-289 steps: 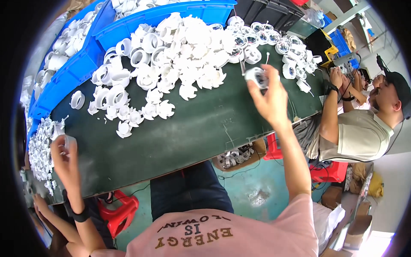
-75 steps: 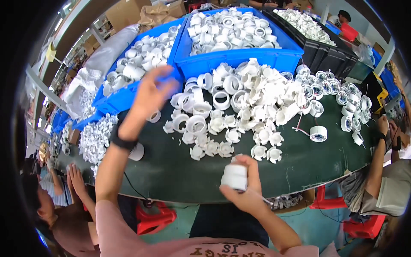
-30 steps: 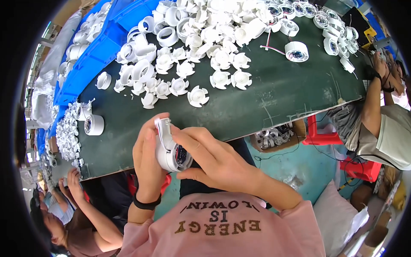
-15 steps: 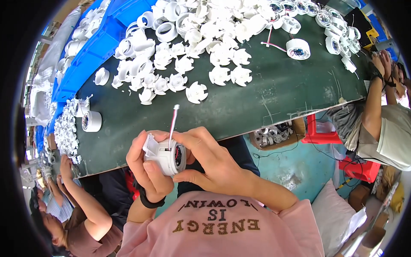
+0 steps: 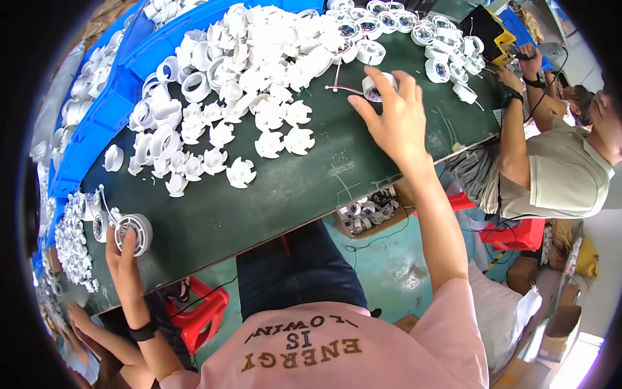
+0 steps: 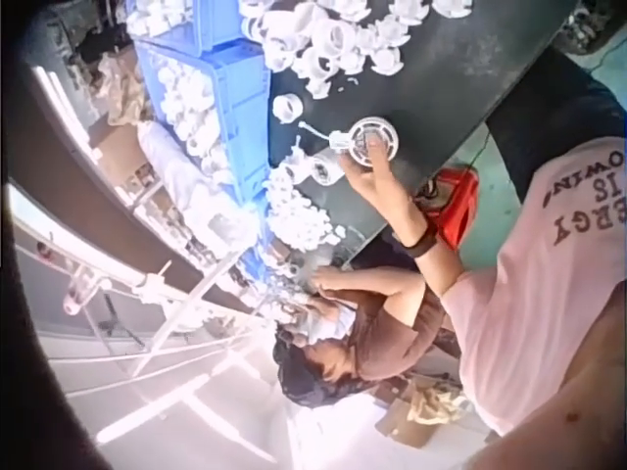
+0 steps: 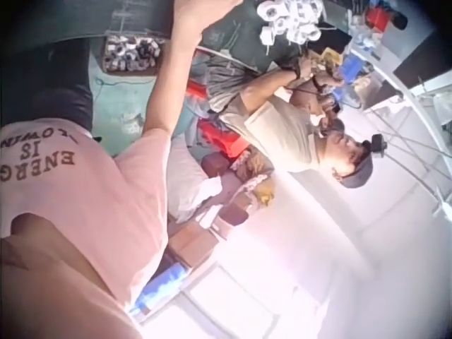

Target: Assembling plastic components for electronics or lighting fixtures.

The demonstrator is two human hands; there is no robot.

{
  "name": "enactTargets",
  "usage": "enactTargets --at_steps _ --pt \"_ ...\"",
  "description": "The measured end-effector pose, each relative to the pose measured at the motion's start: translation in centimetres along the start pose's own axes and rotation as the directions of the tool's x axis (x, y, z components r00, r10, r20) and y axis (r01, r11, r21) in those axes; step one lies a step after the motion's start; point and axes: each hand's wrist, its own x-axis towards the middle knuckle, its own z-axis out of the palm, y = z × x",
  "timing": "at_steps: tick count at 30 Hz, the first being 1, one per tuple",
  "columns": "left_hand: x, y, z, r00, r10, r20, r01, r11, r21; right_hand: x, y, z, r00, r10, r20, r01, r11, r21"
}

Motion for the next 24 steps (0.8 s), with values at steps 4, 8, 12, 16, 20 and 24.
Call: enactTargets --at_steps 4,8,12,16,20,24 --pt "2.3 -2.9 -4.2 0.997 0.014 -0.080 -0.008 0.998 0.068 0.7 1.6 1.7 0.997 0.076 0.036 -0.079 0.990 0.118" --pt "3.8 -4.3 -7.3 0.991 0.117 -0.069 -0.075 0.894 0.442 -0.8 0.1 -1.0 0.936 0.272 0.225 -0.339 0.872 0.354" --pt "3.6 -2.9 -5.9 0.874 0.435 -0.214 -0.149 0.662 0.735 -1.6 -5.0 -2.4 0.921 0.079 0.382 -0.372 0.469 0.801" --pt "0.1 0.5 1.0 0.759 0.651 0.003 -0.499 0.579 0.645 -0.6 -7.6 -1.9 0.927 -0.136 0.350 -0.110 0.793 0.600" --pt "-3.6 1.3 4.0 0.858 0.501 0.111 -0.495 0.751 0.436 -1.6 -6.3 0.3 0.933 -0.254 0.257 0.074 0.832 0.550" --pt "-4.6 0.7 5.2 0.888 0.441 0.131 -0.458 0.819 0.345 -1.7 -6.3 0.4 0.936 -0.251 0.246 0.068 0.815 0.575"
